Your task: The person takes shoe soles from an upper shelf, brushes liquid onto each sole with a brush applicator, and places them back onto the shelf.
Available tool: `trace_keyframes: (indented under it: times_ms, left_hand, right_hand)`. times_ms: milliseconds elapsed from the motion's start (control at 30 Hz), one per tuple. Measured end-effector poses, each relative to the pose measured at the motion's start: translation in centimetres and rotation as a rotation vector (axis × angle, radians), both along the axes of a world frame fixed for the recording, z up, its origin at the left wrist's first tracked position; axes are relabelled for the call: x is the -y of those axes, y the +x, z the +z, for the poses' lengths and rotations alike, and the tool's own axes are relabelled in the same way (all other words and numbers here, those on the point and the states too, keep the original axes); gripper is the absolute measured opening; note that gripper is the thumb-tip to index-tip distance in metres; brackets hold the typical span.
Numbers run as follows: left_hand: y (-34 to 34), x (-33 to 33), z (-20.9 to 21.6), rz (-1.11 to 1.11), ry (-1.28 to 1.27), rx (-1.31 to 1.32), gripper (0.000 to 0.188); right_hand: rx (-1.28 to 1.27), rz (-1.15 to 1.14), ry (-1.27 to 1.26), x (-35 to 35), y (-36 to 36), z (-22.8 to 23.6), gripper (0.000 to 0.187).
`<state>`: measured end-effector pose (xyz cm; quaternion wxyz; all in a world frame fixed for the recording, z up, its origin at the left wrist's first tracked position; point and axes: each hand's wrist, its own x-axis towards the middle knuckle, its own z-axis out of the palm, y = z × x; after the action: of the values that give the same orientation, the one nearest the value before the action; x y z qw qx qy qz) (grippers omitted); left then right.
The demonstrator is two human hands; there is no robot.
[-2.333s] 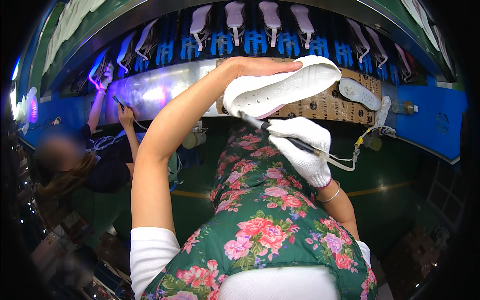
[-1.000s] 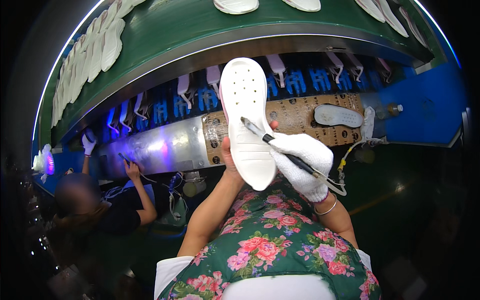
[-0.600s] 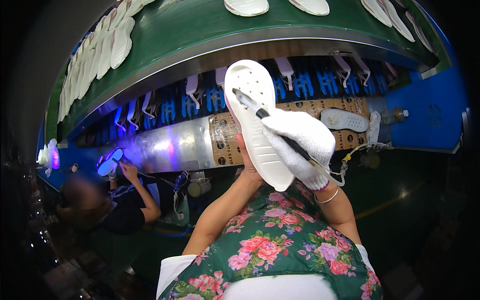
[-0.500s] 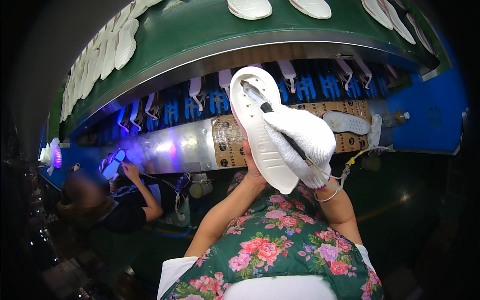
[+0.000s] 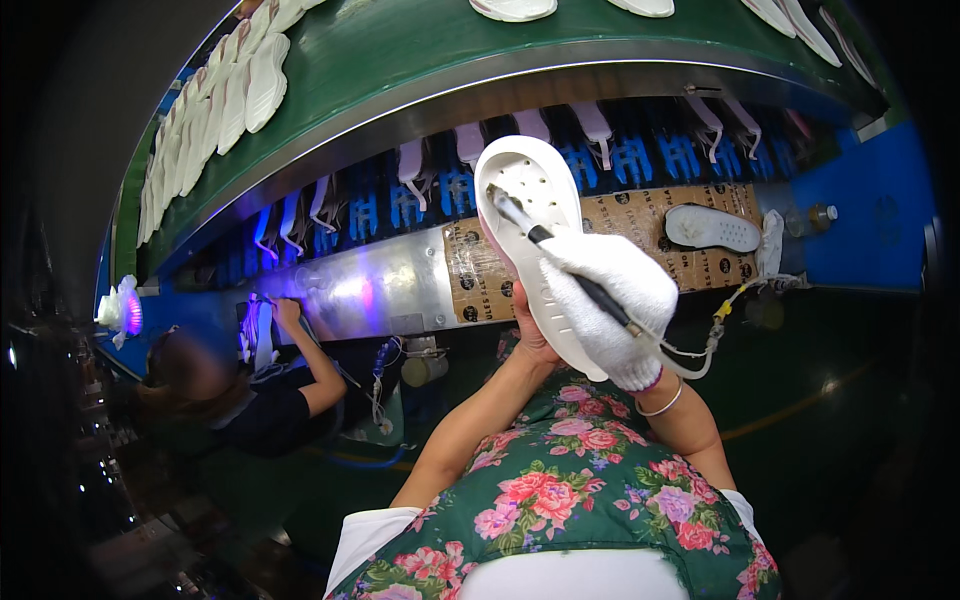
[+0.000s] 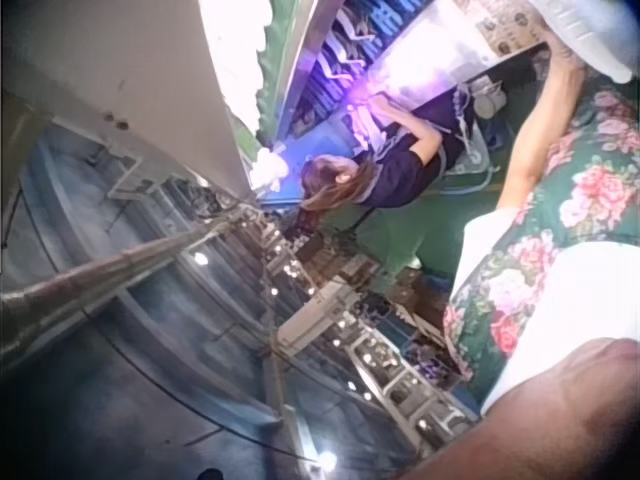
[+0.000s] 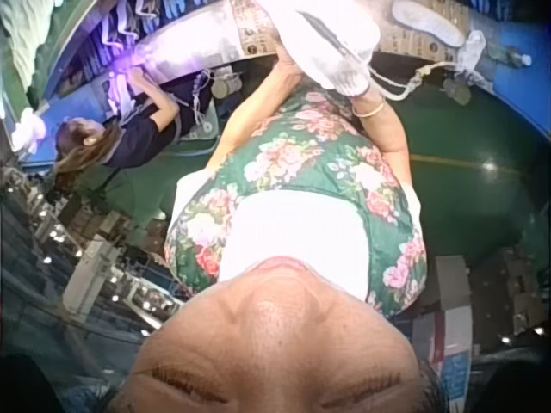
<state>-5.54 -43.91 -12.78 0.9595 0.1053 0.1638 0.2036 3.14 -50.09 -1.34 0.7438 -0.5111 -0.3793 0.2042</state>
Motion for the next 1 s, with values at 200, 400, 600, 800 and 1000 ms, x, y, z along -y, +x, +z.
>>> trace_keyframes:
  times_ms: [200, 400, 600, 800, 1000]
  left_hand:
    - [-0.7, 0.1, -3.0, -0.046, -0.098, 0.052, 0.107]
    - [-1.3, 0.0, -3.0, -0.084, -0.239, 0.106, 0.107]
    - [-1.7, -0.4, -3.2, -0.112, -0.128, 0.078, 0.109]
    - [-1.6, -0.3, -2.6, -0.063, -0.087, 0.052, 0.109]
    - [-1.8, -0.8, -3.7, -0.116, -0.098, 0.075, 0.106]
  right_hand:
    - [0.254, -0.034, -0.143, 0.9, 0.4, 0.8, 0.034]
    - [0.568, -0.058, -0.108, 0.9, 0.6, 1.2, 0.033]
    - [0.376, -0.099, -0.085, 0.9, -0.3, 1.1, 0.03]
    - [0.387, -0.116, -0.069, 1.0, 0.1, 1.3, 0.03]
    - [0.296, -0.217, -0.12, 0.9, -0.8, 1.4, 0.025]
